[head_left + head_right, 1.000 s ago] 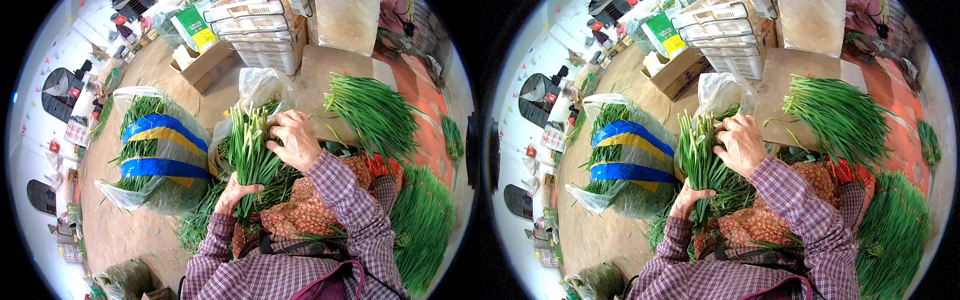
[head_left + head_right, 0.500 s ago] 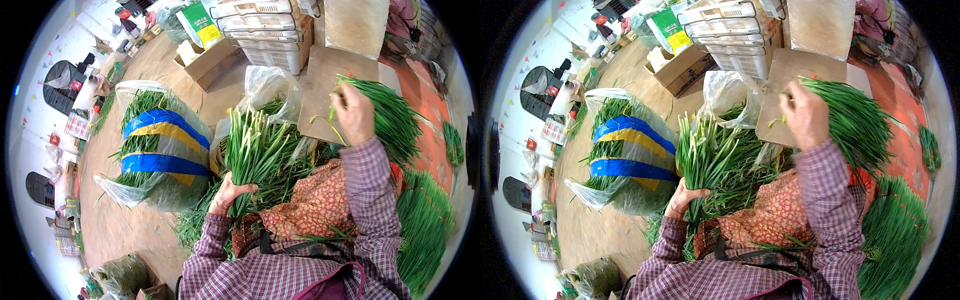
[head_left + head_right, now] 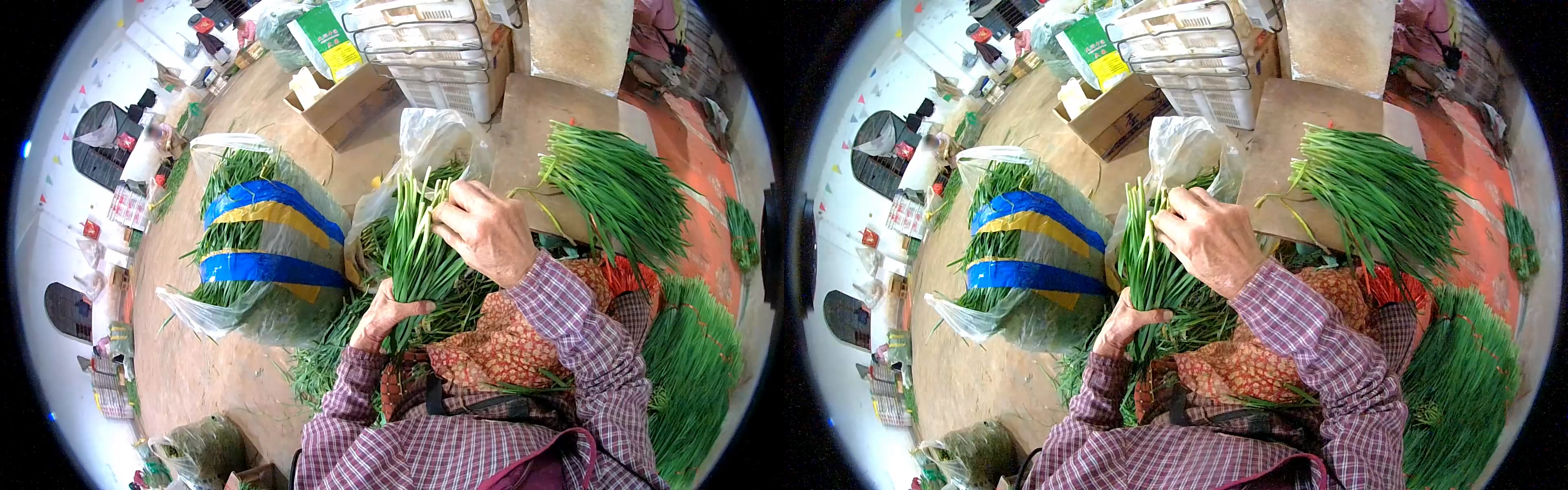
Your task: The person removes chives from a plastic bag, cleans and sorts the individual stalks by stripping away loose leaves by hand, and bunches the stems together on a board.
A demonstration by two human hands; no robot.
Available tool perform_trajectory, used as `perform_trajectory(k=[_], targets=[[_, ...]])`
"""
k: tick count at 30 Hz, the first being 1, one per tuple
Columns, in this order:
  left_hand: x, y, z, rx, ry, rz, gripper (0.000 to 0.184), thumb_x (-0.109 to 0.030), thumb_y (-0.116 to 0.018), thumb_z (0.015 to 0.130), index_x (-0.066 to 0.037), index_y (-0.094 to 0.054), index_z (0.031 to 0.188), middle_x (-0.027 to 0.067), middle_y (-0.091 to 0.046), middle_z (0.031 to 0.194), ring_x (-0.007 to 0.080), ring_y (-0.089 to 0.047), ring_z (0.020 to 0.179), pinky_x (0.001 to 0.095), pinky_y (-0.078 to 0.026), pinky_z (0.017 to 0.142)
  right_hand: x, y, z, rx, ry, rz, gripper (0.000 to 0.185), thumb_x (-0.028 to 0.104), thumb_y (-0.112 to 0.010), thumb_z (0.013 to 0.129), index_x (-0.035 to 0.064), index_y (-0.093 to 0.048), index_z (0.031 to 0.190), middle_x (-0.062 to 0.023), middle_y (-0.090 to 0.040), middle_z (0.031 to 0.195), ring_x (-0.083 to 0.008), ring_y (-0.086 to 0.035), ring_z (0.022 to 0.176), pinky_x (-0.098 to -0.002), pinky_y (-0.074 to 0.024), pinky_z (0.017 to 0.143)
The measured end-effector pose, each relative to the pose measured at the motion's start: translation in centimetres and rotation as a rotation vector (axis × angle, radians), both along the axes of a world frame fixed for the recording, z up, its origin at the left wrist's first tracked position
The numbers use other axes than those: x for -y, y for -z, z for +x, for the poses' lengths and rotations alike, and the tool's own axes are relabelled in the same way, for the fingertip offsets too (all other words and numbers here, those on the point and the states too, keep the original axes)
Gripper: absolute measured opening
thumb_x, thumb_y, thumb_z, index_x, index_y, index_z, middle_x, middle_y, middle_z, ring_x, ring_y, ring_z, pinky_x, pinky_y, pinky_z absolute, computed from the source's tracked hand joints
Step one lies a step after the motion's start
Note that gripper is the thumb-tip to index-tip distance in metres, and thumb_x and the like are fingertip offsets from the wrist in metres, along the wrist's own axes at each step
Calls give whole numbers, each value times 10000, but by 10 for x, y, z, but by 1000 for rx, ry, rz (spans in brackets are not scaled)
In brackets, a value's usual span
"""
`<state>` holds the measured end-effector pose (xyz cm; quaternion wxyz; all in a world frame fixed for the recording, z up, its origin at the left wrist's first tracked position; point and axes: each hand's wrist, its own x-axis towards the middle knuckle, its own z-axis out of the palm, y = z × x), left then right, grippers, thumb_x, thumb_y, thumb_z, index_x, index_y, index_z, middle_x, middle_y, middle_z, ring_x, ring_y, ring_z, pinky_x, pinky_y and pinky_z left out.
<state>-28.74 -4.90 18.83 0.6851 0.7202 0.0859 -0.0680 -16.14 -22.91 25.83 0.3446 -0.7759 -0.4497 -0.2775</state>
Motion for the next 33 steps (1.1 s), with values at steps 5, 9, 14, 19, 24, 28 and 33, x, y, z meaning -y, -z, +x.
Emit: perform_trajectory(k=[5, 9, 14, 19, 24, 28, 33], targets=[[-3, 5, 0, -22, -12, 11, 329, -55, -766, 689, -11, -664, 999, 22, -680, 895, 101, -593, 782, 274, -474, 776, 13, 2, 18, 95, 177, -28, 106, 154, -687, 756, 102, -597, 779, -5, -513, 803, -162, -564, 758, -287, -500, 561], [-18, 19, -7, -29, -48, -71, 327, -49, -766, 678, -18, -668, 988, 20, -679, 899, 104, -597, 803, 269, -469, 779, 59, -25, 38, 139, 405, 89, 131, 186, -702, 771, 99, -626, 832, -26, -547, 816, -195, -593, 681, -311, -509, 559], [-32, 16, -17, 4, -154, -145, 354, -58, -777, 675, -37, -666, 1010, 16, -676, 914, 117, -608, 826, 275, -482, 779, 110, 0, 54, 70, 619, -9, 171, 207, -699, 777, 93, -608, 866, -49, -556, 856, -223, -608, 768, -357, -500, 592], [-35, 17, -16, 20, -175, -233, 425, -37, -775, 671, -38, -632, 1072, 17, -666, 944, 124, -614, 832, 281, -497, 776, 110, 44, 46, -427, 573, -503, 254, 259, -673, 814, 85, -624, 992, -82, -593, 917, -247, -616, 839, -381, -515, 662], [-14, 14, -12, -21, -157, -388, 431, 9, -745, 680, -29, -599, 1084, 39, -657, 919, 141, -630, 769, 288, -517, 706, 60, 24, 18, -988, -167, -45, 976, 593, -670, 751, -16, -271, 1402, -305, -378, 1362, -393, -386, 1280, -488, -397, 1004], [35, -19, -2, -108, -176, -459, 402, -47, -747, 699, -4, -575, 1060, 95, -654, 866, 200, -637, 721, 332, -542, 624, 31, 16, 22, -1204, -567, 241, 1177, 650, -667, 725, -61, -68, 1446, -322, -177, 1458, -393, -202, 1375, -438, -187, 1140], [99, -46, 0, -134, 0, -498, 366, -86, -742, 766, -24, -571, 1083, 65, -654, 868, 162, -641, 748, 318, -558, 652, 41, 8, 41, -1559, -644, 508, 1001, 621, -690, 723, -33, -323, 1386, -186, -492, 1301, -238, -518, 1160, -346, -423, 996]])
